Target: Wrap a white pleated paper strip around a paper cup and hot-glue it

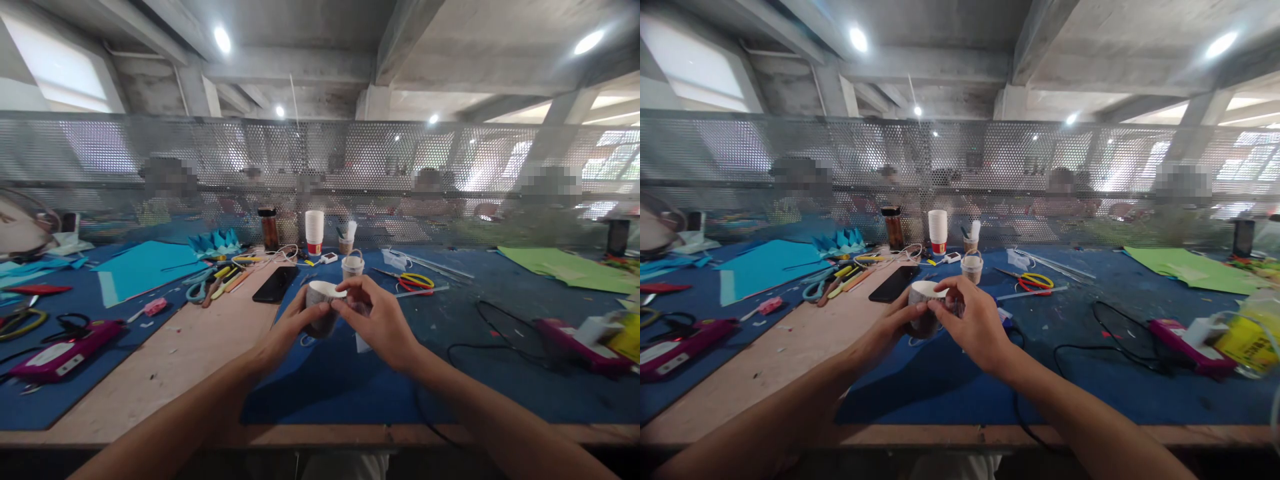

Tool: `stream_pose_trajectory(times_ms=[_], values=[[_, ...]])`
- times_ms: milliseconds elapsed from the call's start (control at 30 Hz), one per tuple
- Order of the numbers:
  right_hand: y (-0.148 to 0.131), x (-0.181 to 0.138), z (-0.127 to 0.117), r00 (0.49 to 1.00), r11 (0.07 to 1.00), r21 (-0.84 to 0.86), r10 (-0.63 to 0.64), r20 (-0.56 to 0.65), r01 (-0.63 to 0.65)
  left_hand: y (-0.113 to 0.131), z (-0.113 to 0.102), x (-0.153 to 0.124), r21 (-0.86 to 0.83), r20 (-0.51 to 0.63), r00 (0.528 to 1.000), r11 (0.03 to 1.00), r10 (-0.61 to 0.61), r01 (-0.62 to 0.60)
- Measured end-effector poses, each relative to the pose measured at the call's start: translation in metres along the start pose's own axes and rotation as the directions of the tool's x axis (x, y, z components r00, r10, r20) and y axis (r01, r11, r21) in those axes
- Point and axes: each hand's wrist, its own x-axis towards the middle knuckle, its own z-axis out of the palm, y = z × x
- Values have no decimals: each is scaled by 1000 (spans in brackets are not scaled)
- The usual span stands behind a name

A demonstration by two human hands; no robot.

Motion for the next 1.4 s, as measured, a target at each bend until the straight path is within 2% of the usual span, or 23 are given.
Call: stream_pose_trajectory(times_ms=[167, 700, 867, 1400], values=[[-3, 0, 0, 1000, 1000, 12, 10, 2, -10, 6, -1, -1, -100, 1, 999, 994, -50, 50], [2, 3, -5, 999, 1000, -27, 6, -45, -7, 11, -4, -2, -136, -15, 997, 988, -74, 71], [1, 3, -7, 999, 999, -31, 20, -49, -21, 12, -5, -2, -178, 21, 997, 981, -71, 74], [-3, 6, -8, 996, 998, 44, 57, -67, -54, 11, -5, 0, -308, 42, 993, 944, -108, 116]])
